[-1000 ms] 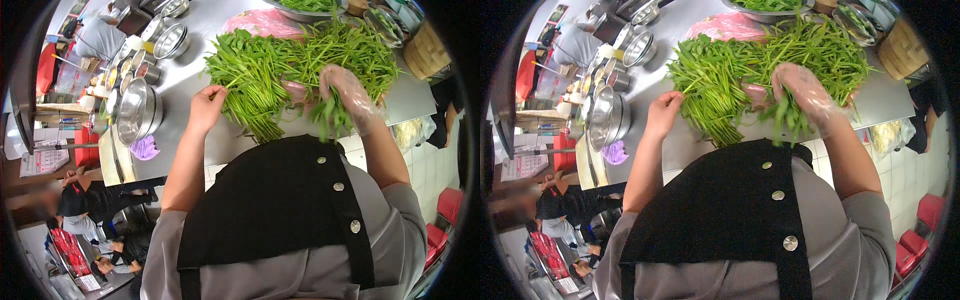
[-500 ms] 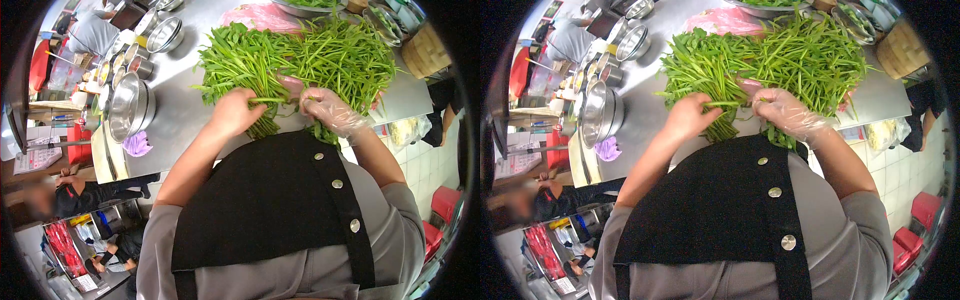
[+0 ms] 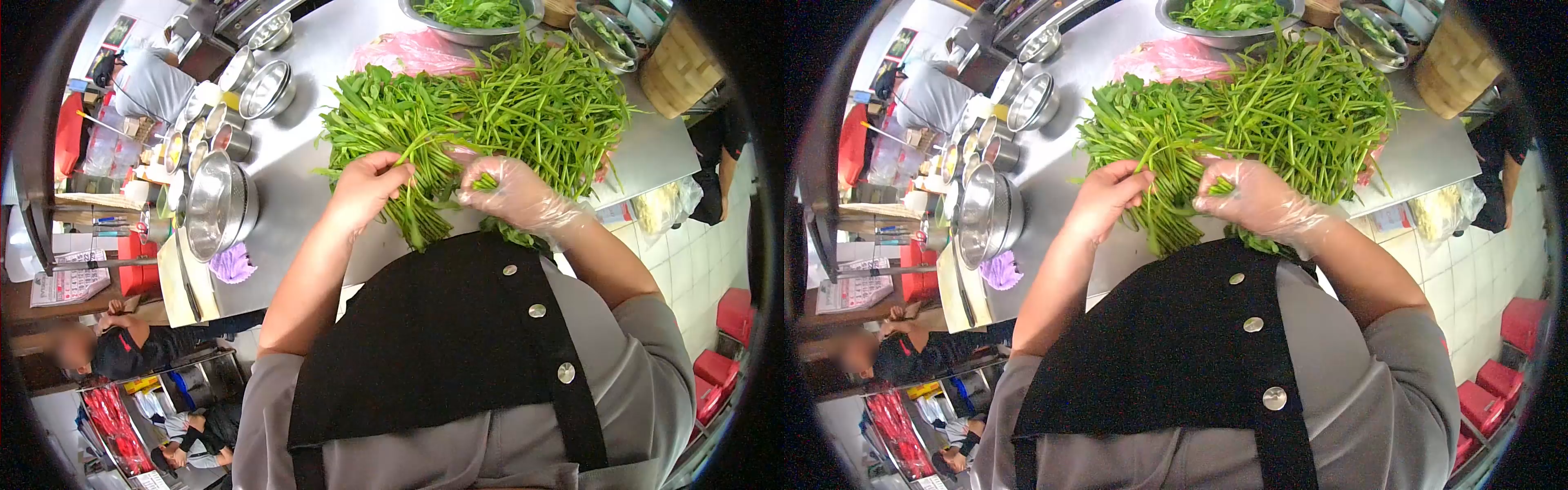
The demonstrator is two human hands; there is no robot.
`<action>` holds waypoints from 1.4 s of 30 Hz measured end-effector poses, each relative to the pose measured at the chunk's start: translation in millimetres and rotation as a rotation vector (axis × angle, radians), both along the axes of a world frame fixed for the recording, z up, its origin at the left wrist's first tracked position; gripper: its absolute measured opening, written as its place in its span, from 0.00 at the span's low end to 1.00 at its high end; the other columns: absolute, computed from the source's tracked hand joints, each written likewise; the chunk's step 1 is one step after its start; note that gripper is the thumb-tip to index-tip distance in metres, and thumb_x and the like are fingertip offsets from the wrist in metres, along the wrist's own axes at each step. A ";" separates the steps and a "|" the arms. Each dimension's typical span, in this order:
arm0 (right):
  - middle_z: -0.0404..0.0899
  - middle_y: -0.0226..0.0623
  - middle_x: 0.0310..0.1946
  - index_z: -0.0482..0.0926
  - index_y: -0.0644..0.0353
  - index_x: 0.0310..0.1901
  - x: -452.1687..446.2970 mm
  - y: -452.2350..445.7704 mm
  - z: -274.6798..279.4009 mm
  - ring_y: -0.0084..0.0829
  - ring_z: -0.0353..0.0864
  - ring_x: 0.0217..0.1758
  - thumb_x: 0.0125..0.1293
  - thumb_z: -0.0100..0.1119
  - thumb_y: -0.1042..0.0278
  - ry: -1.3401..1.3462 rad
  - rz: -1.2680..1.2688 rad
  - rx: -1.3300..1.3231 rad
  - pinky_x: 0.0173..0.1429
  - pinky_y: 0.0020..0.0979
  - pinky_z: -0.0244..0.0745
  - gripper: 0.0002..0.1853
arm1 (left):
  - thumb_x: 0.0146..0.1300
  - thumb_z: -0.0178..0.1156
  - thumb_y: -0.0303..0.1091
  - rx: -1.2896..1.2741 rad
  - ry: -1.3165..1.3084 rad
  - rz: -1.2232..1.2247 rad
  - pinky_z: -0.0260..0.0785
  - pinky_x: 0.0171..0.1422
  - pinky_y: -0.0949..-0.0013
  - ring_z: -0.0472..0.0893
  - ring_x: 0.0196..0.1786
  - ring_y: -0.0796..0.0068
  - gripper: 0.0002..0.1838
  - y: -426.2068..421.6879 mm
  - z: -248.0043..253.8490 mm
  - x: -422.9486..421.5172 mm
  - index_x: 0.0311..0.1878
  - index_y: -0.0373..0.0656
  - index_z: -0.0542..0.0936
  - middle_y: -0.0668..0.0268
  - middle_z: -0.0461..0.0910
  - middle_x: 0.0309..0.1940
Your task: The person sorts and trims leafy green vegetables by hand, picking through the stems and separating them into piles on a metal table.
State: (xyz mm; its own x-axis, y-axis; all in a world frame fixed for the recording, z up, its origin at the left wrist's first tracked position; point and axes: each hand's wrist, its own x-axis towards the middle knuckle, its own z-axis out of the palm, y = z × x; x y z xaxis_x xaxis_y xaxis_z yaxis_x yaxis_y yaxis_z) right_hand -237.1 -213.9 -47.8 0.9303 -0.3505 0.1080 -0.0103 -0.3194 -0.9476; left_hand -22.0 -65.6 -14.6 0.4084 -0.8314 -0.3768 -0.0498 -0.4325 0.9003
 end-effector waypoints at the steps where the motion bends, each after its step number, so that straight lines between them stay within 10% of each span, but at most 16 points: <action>1: 0.84 0.42 0.44 0.83 0.60 0.40 4.1 2.2 4.2 0.32 0.81 0.50 0.68 0.69 0.63 -0.018 -0.005 -0.009 0.61 0.36 0.73 0.09 | 0.68 0.67 0.38 -0.021 0.018 0.015 0.63 0.38 0.79 0.72 0.32 0.86 0.10 0.0 2.0 -1.5 0.44 0.42 0.85 0.75 0.82 0.32; 28: 0.84 0.39 0.39 0.83 0.66 0.45 37.7 12.9 16.8 0.26 0.80 0.45 0.71 0.67 0.64 0.087 -0.029 0.210 0.54 0.33 0.76 0.13 | 0.67 0.67 0.30 -0.273 0.115 0.148 0.63 0.40 0.78 0.71 0.33 0.89 0.05 -1.7 -3.8 -21.4 0.41 0.40 0.85 0.78 0.79 0.31; 35: 0.82 0.42 0.33 0.83 0.62 0.38 42.3 10.8 -13.1 0.28 0.79 0.39 0.63 0.63 0.67 -0.032 -0.123 -0.123 0.47 0.35 0.76 0.08 | 0.68 0.64 0.26 -0.327 -0.428 0.025 0.63 0.36 0.79 0.70 0.33 0.89 0.02 3.7 -7.0 -43.3 0.39 0.41 0.81 0.78 0.74 0.28; 42: 0.80 0.31 0.29 0.83 0.63 0.42 45.5 -6.5 -44.3 0.21 0.74 0.36 0.65 0.59 0.60 -0.031 -0.263 0.459 0.43 0.31 0.72 0.14 | 0.69 0.61 0.23 -0.501 -0.282 0.149 0.59 0.33 0.77 0.66 0.31 0.89 0.06 2.5 -5.0 -49.9 0.35 0.42 0.75 0.78 0.69 0.27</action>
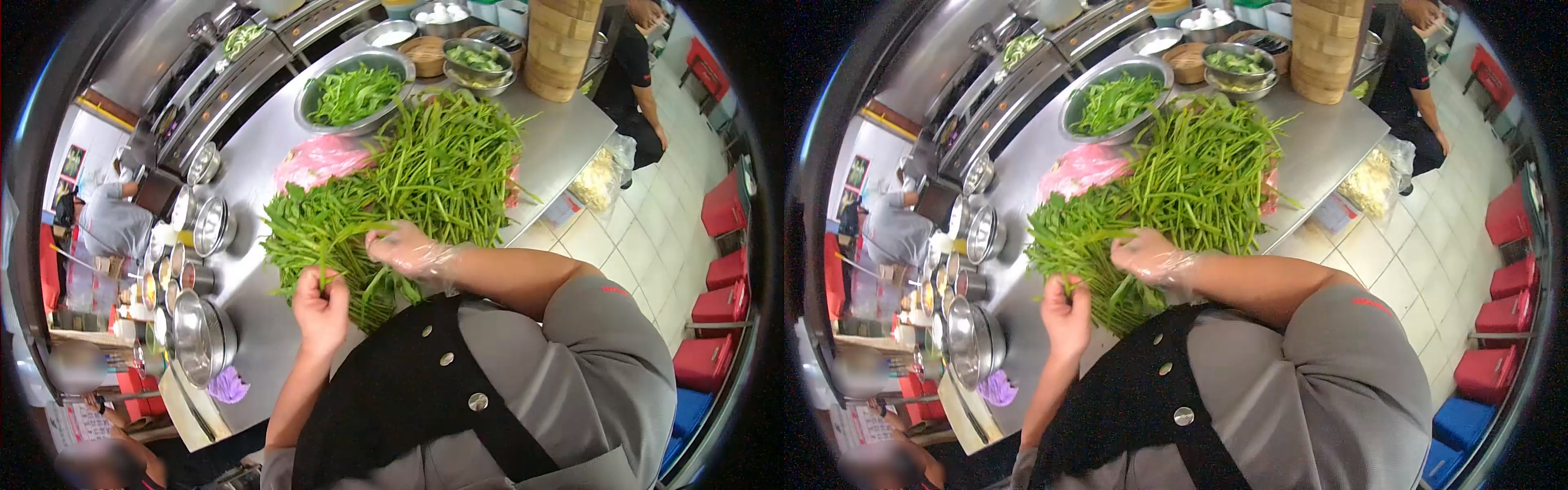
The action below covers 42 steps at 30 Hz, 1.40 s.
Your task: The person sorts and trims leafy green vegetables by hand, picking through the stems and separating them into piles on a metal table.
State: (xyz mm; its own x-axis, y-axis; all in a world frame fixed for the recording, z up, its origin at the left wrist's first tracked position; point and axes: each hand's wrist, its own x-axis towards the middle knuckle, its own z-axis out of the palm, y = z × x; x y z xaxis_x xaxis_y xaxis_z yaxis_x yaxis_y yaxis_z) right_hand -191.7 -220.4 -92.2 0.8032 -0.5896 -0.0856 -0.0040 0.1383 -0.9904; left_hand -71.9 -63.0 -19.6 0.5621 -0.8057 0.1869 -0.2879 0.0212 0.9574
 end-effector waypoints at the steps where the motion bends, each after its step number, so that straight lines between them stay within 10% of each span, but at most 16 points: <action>1: 0.79 0.30 0.29 0.82 0.64 0.43 -1.2 -7.7 2.2 0.20 0.73 0.36 0.65 0.59 0.60 0.009 -0.028 0.029 0.42 0.30 0.71 0.15 | 0.69 0.61 0.25 0.121 -0.131 -0.014 0.62 0.36 0.76 0.69 0.33 0.86 0.04 -4.6 6.7 9.3 0.37 0.42 0.76 0.75 0.72 0.29; 6: 0.75 0.28 0.27 0.80 0.60 0.36 -28.2 -3.5 5.2 0.23 0.70 0.33 0.65 0.58 0.60 0.047 0.224 0.028 0.40 0.31 0.68 0.11 | 0.70 0.65 0.35 0.334 -0.509 -0.133 0.73 0.53 0.66 0.80 0.45 0.73 0.14 -68.7 70.3 15.2 0.53 0.38 0.80 0.63 0.82 0.40; 8: 0.74 0.27 0.26 0.80 0.59 0.33 -33.0 5.6 10.7 0.24 0.69 0.32 0.65 0.57 0.61 0.060 0.316 -0.060 0.39 0.32 0.68 0.10 | 0.68 0.67 0.36 -0.020 -0.344 -0.355 0.76 0.62 0.63 0.85 0.57 0.62 0.26 -110.3 71.9 18.0 0.66 0.37 0.76 0.49 0.84 0.54; 12: 0.75 0.32 0.29 0.79 0.62 0.31 -56.7 7.8 31.3 0.27 0.72 0.37 0.65 0.55 0.60 0.088 0.315 -0.088 0.46 0.32 0.69 0.13 | 0.68 0.69 0.40 0.037 -0.738 -0.300 0.68 0.74 0.59 0.70 0.76 0.56 0.36 -110.3 102.0 26.2 0.75 0.37 0.68 0.45 0.70 0.73; 21: 0.76 0.31 0.30 0.77 0.59 0.30 -102.6 -34.4 61.5 0.25 0.77 0.37 0.65 0.58 0.66 -0.033 0.105 0.293 0.47 0.27 0.70 0.08 | 0.70 0.66 0.37 0.356 -0.371 0.288 0.78 0.57 0.63 0.85 0.52 0.64 0.25 50.9 -57.7 160.4 0.66 0.33 0.77 0.52 0.86 0.51; 29: 0.80 0.29 0.27 0.79 0.58 0.39 -47.3 -130.6 163.7 0.25 0.79 0.25 0.73 0.59 0.53 0.175 -0.098 -0.377 0.32 0.30 0.74 0.15 | 0.63 0.66 0.33 0.556 -0.882 0.683 0.68 0.65 0.46 0.77 0.58 0.43 0.20 147.2 -110.4 147.1 0.56 0.37 0.80 0.48 0.79 0.56; 36: 0.85 0.47 0.29 0.83 0.59 0.42 56.2 -199.2 233.1 0.44 0.84 0.34 0.68 0.66 0.52 0.303 -0.449 -1.316 0.45 0.42 0.78 0.16 | 0.63 0.65 0.35 0.593 -0.836 0.727 0.67 0.68 0.47 0.75 0.62 0.45 0.19 144.3 -106.3 141.4 0.56 0.39 0.81 0.51 0.78 0.58; 39: 0.86 0.49 0.52 0.84 0.52 0.56 104.2 -225.9 230.4 0.52 0.82 0.61 0.64 0.68 0.45 0.546 -0.376 -1.367 0.67 0.48 0.75 0.25 | 0.62 0.65 0.36 0.618 -0.822 0.745 0.66 0.69 0.48 0.74 0.63 0.46 0.20 143.2 -105.5 142.5 0.56 0.39 0.81 0.51 0.77 0.58; 42: 0.76 0.51 0.67 0.74 0.51 0.70 142.8 -259.3 179.4 0.48 0.78 0.68 0.59 0.71 0.42 0.771 -0.050 -1.556 0.72 0.46 0.74 0.40 | 0.62 0.66 0.37 0.629 -0.798 0.745 0.64 0.70 0.47 0.73 0.64 0.46 0.21 141.3 -101.4 141.4 0.56 0.40 0.81 0.52 0.77 0.59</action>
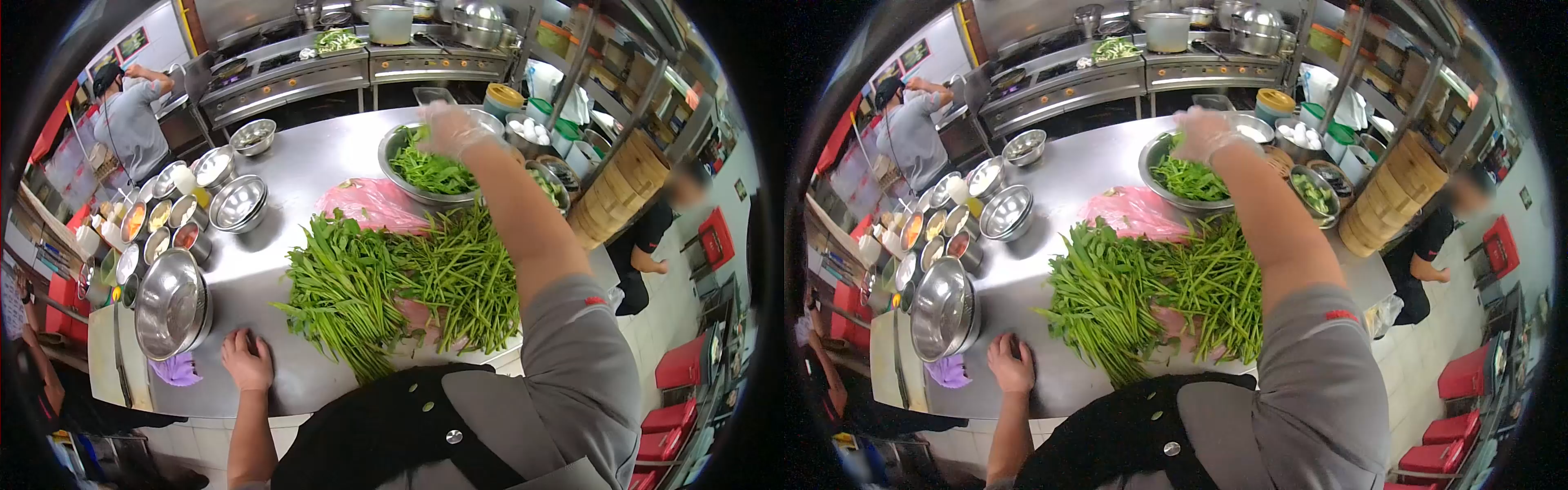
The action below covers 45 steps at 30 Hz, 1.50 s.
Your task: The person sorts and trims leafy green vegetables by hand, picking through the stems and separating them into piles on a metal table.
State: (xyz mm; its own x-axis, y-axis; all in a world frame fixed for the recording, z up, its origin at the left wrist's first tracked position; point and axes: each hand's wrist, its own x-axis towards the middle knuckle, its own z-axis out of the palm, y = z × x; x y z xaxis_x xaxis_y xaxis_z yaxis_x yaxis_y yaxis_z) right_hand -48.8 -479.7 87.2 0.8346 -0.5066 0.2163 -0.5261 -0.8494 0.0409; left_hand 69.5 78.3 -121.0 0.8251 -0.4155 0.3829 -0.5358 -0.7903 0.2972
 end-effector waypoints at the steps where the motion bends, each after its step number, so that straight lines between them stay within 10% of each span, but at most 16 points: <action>1: 0.73 0.51 0.70 0.71 0.52 0.73 9.8 -10.2 -17.2 0.48 0.77 0.69 0.58 0.72 0.41 0.093 0.041 -0.015 0.72 0.46 0.73 0.43 | 0.61 0.66 0.37 0.001 0.008 0.001 0.64 0.70 0.47 0.73 0.64 0.46 0.21 -0.5 1.3 0.0 0.56 0.40 0.81 0.52 0.77 0.59; 8: 0.66 0.55 0.75 0.56 0.53 0.81 35.5 -35.2 -150.3 0.52 0.71 0.75 0.64 0.62 0.52 0.420 -0.283 0.338 0.76 0.46 0.69 0.46 | 0.61 0.65 0.37 0.011 0.031 0.006 0.63 0.70 0.47 0.73 0.64 0.47 0.21 -3.3 2.4 1.3 0.57 0.41 0.80 0.52 0.77 0.60; 15: 0.77 0.57 0.66 0.60 0.52 0.80 35.3 -37.2 -149.9 0.54 0.78 0.69 0.67 0.59 0.54 0.363 -0.277 0.364 0.73 0.46 0.72 0.41 | 0.62 0.64 0.40 0.049 0.029 0.028 0.64 0.70 0.48 0.73 0.64 0.49 0.21 -2.2 5.6 0.6 0.57 0.45 0.81 0.54 0.76 0.61; 23: 0.79 0.54 0.65 0.69 0.66 0.73 25.8 -2.6 -55.1 0.49 0.78 0.69 0.59 0.63 0.26 0.426 -0.112 0.239 0.73 0.41 0.71 0.53 | 0.62 0.65 0.40 0.017 -0.003 0.006 0.66 0.70 0.49 0.74 0.64 0.49 0.20 1.3 -1.0 6.4 0.56 0.44 0.81 0.54 0.78 0.59; 29: 0.84 0.53 0.58 0.79 0.59 0.65 -29.5 43.1 -24.2 0.46 0.84 0.62 0.70 0.62 0.42 -0.207 0.119 0.028 0.67 0.44 0.74 0.32 | 0.63 0.64 0.42 0.054 0.028 0.039 0.63 0.72 0.49 0.74 0.66 0.52 0.19 2.7 -2.2 5.9 0.56 0.46 0.82 0.57 0.78 0.60; 33: 0.88 0.38 0.42 0.84 0.64 0.57 -88.3 168.3 -51.4 0.31 0.88 0.48 0.70 0.66 0.56 -0.529 0.080 0.952 0.53 0.30 0.80 0.21 | 0.63 0.64 0.42 0.035 0.022 -0.001 0.63 0.71 0.49 0.74 0.66 0.53 0.19 5.6 -3.7 7.0 0.56 0.47 0.82 0.58 0.78 0.60; 35: 0.86 0.32 0.36 0.85 0.67 0.49 -108.0 217.5 -70.6 0.27 0.87 0.44 0.70 0.66 0.63 -0.288 0.043 0.976 0.50 0.30 0.80 0.15 | 0.62 0.65 0.41 0.000 0.032 -0.067 0.63 0.71 0.49 0.74 0.65 0.53 0.19 8.9 -7.0 7.7 0.56 0.48 0.82 0.59 0.78 0.60; 37: 0.87 0.39 0.34 0.85 0.67 0.41 -110.2 274.2 -69.3 0.33 0.87 0.40 0.71 0.63 0.61 -0.098 -0.233 1.173 0.48 0.36 0.80 0.14 | 0.62 0.66 0.40 -0.023 0.048 -0.150 0.63 0.70 0.49 0.74 0.65 0.53 0.19 10.3 -9.3 8.9 0.56 0.48 0.82 0.59 0.78 0.60; 39: 0.84 0.41 0.30 0.85 0.65 0.39 -122.2 270.4 -126.3 0.29 0.83 0.32 0.72 0.62 0.60 -0.072 0.108 0.788 0.41 0.33 0.78 0.14 | 0.61 0.67 0.39 -0.037 0.073 -0.219 0.63 0.70 0.49 0.74 0.65 0.53 0.19 11.6 -11.7 9.5 0.56 0.49 0.82 0.59 0.78 0.60; 42: 0.85 0.58 0.38 0.85 0.65 0.40 -107.7 290.0 -126.9 0.56 0.86 0.43 0.71 0.58 0.53 0.039 0.017 0.642 0.52 0.48 0.79 0.20 | 0.61 0.68 0.37 -0.054 0.074 -0.287 0.65 0.70 0.52 0.74 0.65 0.53 0.19 13.9 -9.8 8.5 0.55 0.48 0.82 0.60 0.78 0.60; 45: 0.86 0.56 0.38 0.86 0.65 0.42 -85.3 292.5 -136.2 0.58 0.85 0.46 0.71 0.57 0.52 -0.018 -0.217 0.704 0.53 0.48 0.79 0.20 | 0.60 0.67 0.36 -0.073 0.082 -0.319 0.65 0.69 0.52 0.75 0.64 0.54 0.18 16.8 -6.1 10.1 0.54 0.48 0.82 0.60 0.78 0.60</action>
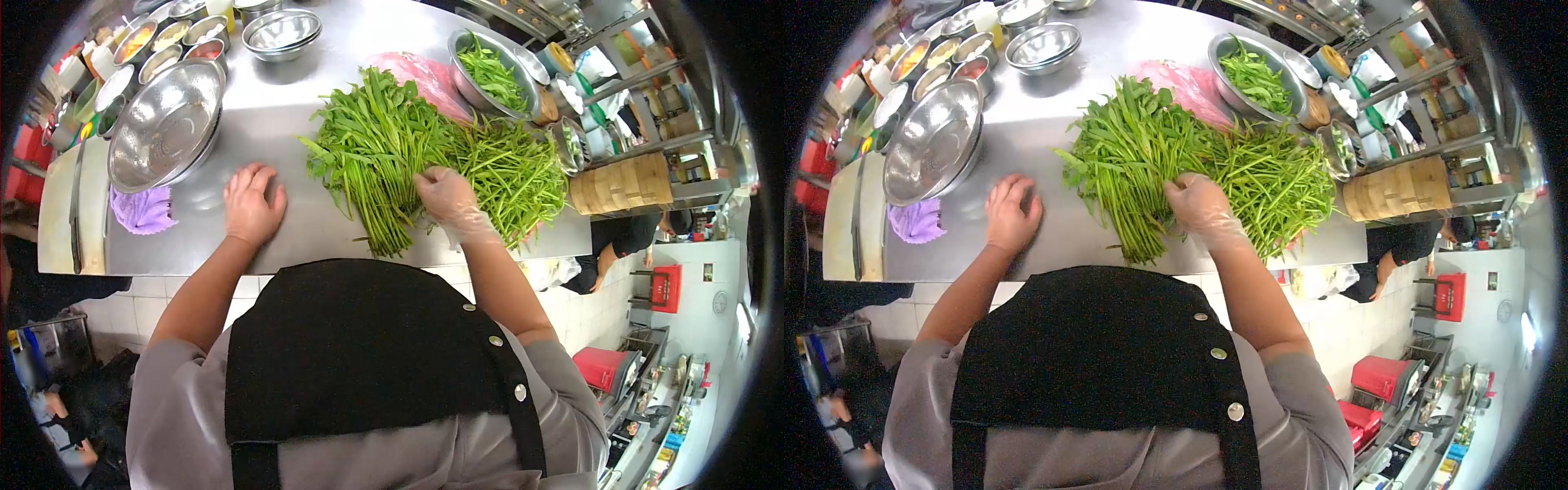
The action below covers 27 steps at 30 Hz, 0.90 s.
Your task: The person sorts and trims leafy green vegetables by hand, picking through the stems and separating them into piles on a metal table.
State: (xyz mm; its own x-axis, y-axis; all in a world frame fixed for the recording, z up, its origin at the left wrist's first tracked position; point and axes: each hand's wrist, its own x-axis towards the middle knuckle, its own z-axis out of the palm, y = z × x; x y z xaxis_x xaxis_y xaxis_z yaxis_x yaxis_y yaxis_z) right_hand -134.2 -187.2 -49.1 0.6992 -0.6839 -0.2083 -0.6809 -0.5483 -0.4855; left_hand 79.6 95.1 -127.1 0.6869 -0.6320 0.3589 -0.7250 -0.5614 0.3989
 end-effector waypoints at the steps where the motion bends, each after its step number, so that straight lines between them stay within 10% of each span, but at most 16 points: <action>1: 0.87 0.54 0.38 0.86 0.64 0.42 5.6 -2.1 -2.1 0.57 0.86 0.45 0.69 0.60 0.50 -0.040 -0.034 0.005 0.54 0.46 0.79 0.21 | 0.60 0.67 0.36 -0.016 0.013 -0.014 0.65 0.69 0.52 0.75 0.64 0.54 0.18 0.5 -0.8 1.5 0.54 0.47 0.82 0.60 0.78 0.60; 13: 0.79 0.26 0.26 0.81 0.63 0.36 10.1 14.3 25.4 0.19 0.71 0.28 0.65 0.68 0.64 -0.425 -0.230 0.185 0.35 0.28 0.70 0.10 | 0.61 0.67 0.39 -0.136 0.119 -0.133 0.61 0.72 0.49 0.73 0.67 0.52 0.17 6.2 -5.8 6.9 0.52 0.46 0.83 0.59 0.78 0.60; 27: 0.85 0.46 0.33 0.86 0.63 0.47 -32.3 37.3 12.4 0.37 0.84 0.35 0.68 0.67 0.60 -0.174 0.211 0.104 0.44 0.35 0.79 0.15 | 0.62 0.66 0.36 -0.199 -0.002 -0.075 0.69 0.65 0.52 0.80 0.58 0.54 0.14 2.4 0.0 3.5 0.50 0.45 0.83 0.58 0.82 0.53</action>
